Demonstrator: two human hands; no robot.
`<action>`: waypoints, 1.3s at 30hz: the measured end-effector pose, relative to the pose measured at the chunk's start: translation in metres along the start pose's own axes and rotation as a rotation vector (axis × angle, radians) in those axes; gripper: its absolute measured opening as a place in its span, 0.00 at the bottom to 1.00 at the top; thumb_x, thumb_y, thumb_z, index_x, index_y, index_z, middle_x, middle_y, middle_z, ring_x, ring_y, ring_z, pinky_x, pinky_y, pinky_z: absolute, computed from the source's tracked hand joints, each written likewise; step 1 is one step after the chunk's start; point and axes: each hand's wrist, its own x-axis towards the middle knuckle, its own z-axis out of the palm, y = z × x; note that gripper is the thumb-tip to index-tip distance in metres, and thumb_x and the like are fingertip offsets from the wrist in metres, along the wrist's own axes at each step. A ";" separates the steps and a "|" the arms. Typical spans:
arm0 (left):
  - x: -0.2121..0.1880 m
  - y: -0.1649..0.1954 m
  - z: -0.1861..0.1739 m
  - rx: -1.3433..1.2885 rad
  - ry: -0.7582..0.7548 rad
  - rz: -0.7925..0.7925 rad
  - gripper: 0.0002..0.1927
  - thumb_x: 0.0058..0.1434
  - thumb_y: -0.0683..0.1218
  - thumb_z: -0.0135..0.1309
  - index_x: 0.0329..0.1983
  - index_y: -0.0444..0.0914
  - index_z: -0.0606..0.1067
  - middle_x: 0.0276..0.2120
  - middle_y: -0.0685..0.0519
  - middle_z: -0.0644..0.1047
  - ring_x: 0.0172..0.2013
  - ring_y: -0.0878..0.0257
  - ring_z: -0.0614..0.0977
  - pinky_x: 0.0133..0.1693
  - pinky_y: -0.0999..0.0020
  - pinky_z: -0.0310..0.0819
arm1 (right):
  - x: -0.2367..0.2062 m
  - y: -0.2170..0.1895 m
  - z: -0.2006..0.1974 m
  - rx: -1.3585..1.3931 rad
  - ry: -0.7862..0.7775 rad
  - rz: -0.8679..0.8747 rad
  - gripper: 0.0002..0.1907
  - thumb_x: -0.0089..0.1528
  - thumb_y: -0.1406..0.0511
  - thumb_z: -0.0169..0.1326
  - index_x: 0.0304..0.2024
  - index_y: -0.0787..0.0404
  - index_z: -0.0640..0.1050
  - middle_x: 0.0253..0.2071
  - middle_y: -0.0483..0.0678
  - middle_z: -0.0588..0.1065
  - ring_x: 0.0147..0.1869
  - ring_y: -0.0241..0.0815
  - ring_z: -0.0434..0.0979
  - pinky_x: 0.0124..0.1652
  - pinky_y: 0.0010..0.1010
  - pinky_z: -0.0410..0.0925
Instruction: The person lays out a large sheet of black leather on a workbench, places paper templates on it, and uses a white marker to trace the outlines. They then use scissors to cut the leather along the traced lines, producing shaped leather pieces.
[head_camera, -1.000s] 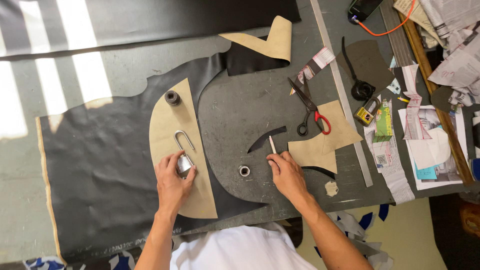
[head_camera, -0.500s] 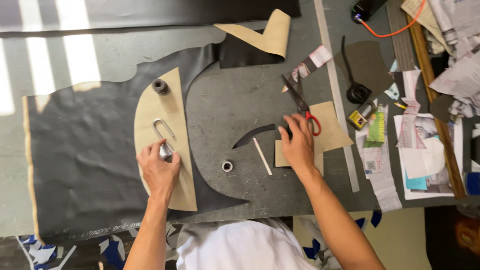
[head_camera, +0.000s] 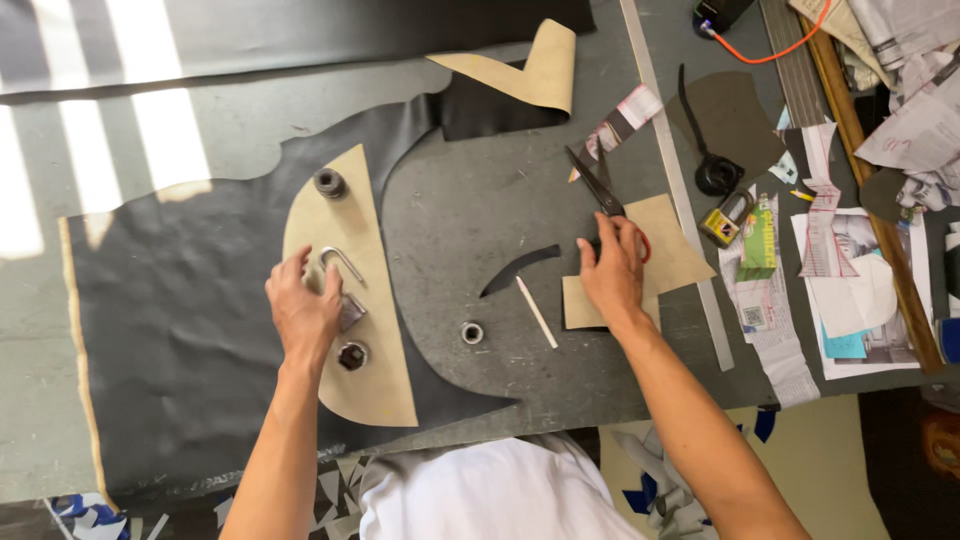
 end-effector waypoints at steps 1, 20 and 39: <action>0.013 -0.002 0.003 -0.025 0.007 0.020 0.24 0.64 0.48 0.61 0.62 0.37 0.73 0.53 0.45 0.75 0.55 0.49 0.74 0.56 0.56 0.69 | 0.000 0.001 0.000 -0.029 0.016 -0.008 0.27 0.64 0.65 0.61 0.64 0.65 0.72 0.58 0.57 0.67 0.64 0.59 0.66 0.59 0.47 0.64; 0.101 -0.004 0.024 -0.182 -0.081 0.286 0.23 0.63 0.45 0.62 0.61 0.40 0.74 0.48 0.52 0.77 0.46 0.53 0.78 0.48 0.57 0.73 | 0.044 0.038 -0.027 -0.228 -0.128 -0.037 0.37 0.65 0.56 0.56 0.74 0.55 0.62 0.75 0.60 0.57 0.78 0.61 0.52 0.71 0.45 0.51; 0.102 0.007 0.024 -0.097 -0.100 0.157 0.24 0.63 0.50 0.62 0.63 0.50 0.75 0.41 0.56 0.80 0.39 0.61 0.78 0.42 0.62 0.74 | 0.043 0.015 -0.051 -0.279 -0.379 0.257 0.39 0.60 0.67 0.61 0.73 0.47 0.64 0.53 0.54 0.74 0.58 0.55 0.73 0.58 0.43 0.66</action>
